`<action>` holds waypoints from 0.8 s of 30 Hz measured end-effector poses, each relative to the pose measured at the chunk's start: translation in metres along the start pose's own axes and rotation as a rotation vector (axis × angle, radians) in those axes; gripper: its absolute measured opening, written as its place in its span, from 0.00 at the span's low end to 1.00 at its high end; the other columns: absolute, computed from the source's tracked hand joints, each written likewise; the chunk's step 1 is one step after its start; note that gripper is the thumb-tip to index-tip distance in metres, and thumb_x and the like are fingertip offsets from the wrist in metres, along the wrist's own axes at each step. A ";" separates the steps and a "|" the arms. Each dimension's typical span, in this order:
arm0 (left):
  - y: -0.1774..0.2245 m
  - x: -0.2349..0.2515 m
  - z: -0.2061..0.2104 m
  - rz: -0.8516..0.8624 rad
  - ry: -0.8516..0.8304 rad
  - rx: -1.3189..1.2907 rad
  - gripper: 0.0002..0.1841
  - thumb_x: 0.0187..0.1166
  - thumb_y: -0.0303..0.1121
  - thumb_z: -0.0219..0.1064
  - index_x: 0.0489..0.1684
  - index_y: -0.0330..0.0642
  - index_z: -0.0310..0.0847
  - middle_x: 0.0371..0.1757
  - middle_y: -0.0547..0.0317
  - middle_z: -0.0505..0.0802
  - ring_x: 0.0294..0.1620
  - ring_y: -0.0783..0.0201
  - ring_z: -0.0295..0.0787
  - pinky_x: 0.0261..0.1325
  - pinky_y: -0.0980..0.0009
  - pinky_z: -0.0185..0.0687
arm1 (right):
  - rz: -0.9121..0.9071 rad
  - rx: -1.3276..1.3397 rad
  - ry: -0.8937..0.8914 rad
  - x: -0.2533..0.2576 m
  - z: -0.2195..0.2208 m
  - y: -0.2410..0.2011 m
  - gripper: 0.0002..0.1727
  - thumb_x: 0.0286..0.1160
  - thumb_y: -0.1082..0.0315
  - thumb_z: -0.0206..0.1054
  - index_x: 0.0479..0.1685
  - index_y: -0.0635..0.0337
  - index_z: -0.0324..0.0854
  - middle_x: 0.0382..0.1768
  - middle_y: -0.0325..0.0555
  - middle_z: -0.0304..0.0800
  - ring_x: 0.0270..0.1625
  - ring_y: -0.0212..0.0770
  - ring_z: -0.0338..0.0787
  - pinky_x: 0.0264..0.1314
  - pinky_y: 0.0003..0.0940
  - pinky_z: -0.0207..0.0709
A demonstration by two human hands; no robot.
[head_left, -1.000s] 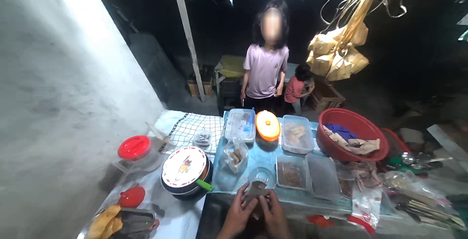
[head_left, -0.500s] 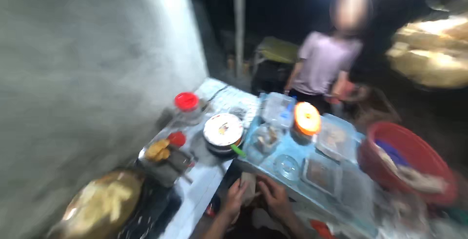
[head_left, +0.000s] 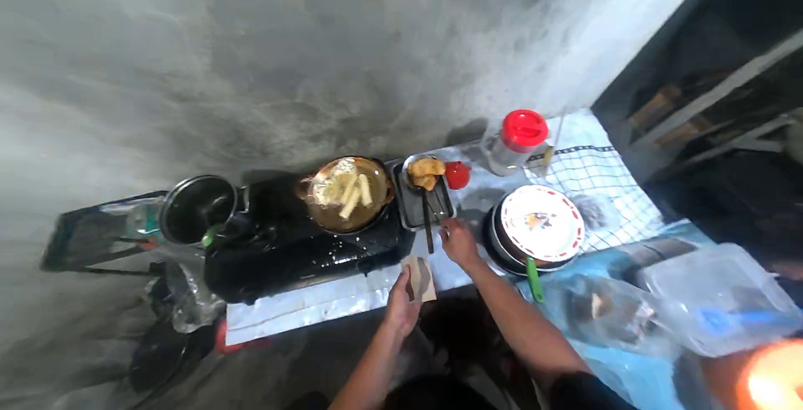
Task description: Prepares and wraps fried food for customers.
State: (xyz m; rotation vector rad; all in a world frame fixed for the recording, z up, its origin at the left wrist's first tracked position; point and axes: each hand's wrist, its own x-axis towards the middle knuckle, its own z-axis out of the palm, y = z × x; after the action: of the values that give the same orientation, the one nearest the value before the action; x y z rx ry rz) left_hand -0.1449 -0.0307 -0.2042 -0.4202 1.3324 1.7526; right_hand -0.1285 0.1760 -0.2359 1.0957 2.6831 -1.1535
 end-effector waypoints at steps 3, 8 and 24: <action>0.010 0.037 0.021 0.006 0.017 0.013 0.28 0.94 0.52 0.48 0.81 0.42 0.70 0.70 0.46 0.87 0.69 0.52 0.85 0.69 0.49 0.82 | 0.089 -0.149 -0.043 0.063 0.023 -0.001 0.37 0.77 0.56 0.70 0.87 0.56 0.67 0.86 0.62 0.66 0.84 0.66 0.71 0.77 0.62 0.76; 0.019 0.081 0.038 -0.058 -0.115 -0.053 0.27 0.94 0.50 0.48 0.82 0.42 0.68 0.68 0.46 0.88 0.66 0.52 0.87 0.67 0.50 0.84 | 0.237 -0.285 -0.085 0.102 0.029 -0.009 0.43 0.77 0.61 0.68 0.93 0.58 0.55 0.79 0.64 0.76 0.74 0.66 0.83 0.67 0.64 0.81; 0.035 0.098 0.011 -0.204 -0.182 0.014 0.26 0.93 0.48 0.52 0.81 0.40 0.67 0.65 0.43 0.89 0.61 0.49 0.90 0.62 0.49 0.88 | 0.503 0.417 -0.045 0.054 -0.007 0.004 0.30 0.86 0.40 0.59 0.70 0.55 0.82 0.41 0.50 0.88 0.31 0.43 0.84 0.36 0.45 0.81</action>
State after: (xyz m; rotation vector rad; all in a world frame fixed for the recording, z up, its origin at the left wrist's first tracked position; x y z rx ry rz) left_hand -0.2256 0.0198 -0.2480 -0.3661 1.1320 1.5725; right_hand -0.1650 0.2152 -0.2485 1.6433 1.9851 -1.6192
